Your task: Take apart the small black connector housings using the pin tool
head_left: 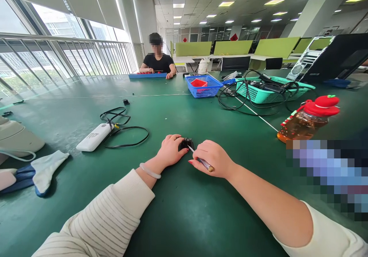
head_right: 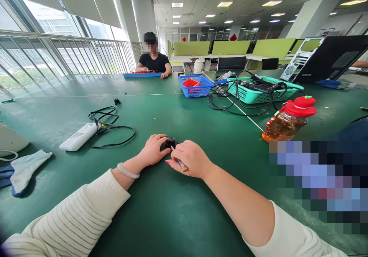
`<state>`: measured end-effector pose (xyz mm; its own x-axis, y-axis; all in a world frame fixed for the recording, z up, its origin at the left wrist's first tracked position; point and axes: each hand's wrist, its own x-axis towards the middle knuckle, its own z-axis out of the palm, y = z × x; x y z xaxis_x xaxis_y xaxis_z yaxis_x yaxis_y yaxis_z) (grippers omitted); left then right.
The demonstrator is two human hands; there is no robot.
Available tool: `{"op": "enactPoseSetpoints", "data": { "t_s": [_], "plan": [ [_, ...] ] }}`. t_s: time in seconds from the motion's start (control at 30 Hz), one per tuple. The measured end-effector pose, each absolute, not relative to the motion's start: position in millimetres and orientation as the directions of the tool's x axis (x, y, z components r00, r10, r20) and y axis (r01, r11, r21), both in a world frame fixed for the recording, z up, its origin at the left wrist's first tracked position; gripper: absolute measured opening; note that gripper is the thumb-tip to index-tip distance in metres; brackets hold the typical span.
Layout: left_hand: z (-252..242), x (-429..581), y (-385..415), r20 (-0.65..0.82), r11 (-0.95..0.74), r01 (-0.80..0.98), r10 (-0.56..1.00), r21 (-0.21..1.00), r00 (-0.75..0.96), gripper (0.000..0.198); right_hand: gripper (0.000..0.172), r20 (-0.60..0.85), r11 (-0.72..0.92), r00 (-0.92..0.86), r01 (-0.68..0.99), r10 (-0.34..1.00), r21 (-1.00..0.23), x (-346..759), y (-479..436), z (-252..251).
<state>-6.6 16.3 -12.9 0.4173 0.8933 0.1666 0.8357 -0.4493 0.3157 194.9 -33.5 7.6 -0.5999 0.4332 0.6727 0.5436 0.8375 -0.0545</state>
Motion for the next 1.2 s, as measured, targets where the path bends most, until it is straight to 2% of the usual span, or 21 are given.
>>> {"op": "enactPoseSetpoints", "data": {
  "t_s": [0.2,0.33,0.4,0.5,0.6,0.67,0.77,0.9,1.03,1.2],
  "plan": [
    [-12.6,-5.6,16.6,0.162,-0.449,0.836,0.894,0.315,0.418,0.041,0.027,0.676,0.829,-0.574,0.549,0.462,-0.101,194.9,-34.3,8.8],
    [-13.0,-5.1,16.9,0.153,-0.445,0.838,0.896,0.317,0.418,0.043,0.028,0.680,0.807,-0.506,0.546,0.531,-0.224,195.8,-35.2,9.4],
    [-12.9,-5.2,16.7,0.155,-0.449,0.836,0.894,0.316,0.421,0.043,0.031,0.677,0.771,-0.428,0.536,0.599,-0.344,195.6,-35.6,9.2],
    [-11.9,-5.4,16.0,0.155,-0.450,0.834,0.893,0.318,0.422,0.041,0.038,0.610,0.638,-0.234,0.467,0.757,-0.613,195.1,-34.0,7.6],
    [-10.8,-5.3,15.4,0.150,-0.450,0.832,0.893,0.326,0.424,0.041,0.042,0.424,0.408,-0.032,0.342,0.905,-0.846,195.6,-27.7,3.8],
    [-10.6,-5.2,15.5,0.149,-0.449,0.831,0.893,0.328,0.424,0.042,0.042,0.303,0.281,0.055,0.247,0.951,-0.927,196.9,-21.8,0.5],
    [-11.3,-5.3,16.1,0.152,-0.453,0.830,0.892,0.327,0.427,0.042,0.044,0.219,0.214,0.116,0.057,0.969,-0.975,198.5,-13.5,-3.6],
    [-12.2,-5.6,17.1,0.157,-0.456,0.827,0.890,0.330,0.428,0.042,0.048,0.130,0.160,0.189,-0.153,0.973,-0.975,198.0,-8.3,-4.7],
    [-12.2,-5.7,17.1,0.155,-0.456,0.823,0.890,0.339,0.429,0.041,0.049,0.092,0.149,0.244,-0.226,0.966,-0.963,197.3,-7.7,-3.6],
    [-11.7,-5.7,16.6,0.153,-0.454,0.822,0.891,0.344,0.428,0.041,0.049,0.092,0.159,0.277,-0.228,0.956,-0.961,199.4,-6.3,-4.2]
  ]
}}
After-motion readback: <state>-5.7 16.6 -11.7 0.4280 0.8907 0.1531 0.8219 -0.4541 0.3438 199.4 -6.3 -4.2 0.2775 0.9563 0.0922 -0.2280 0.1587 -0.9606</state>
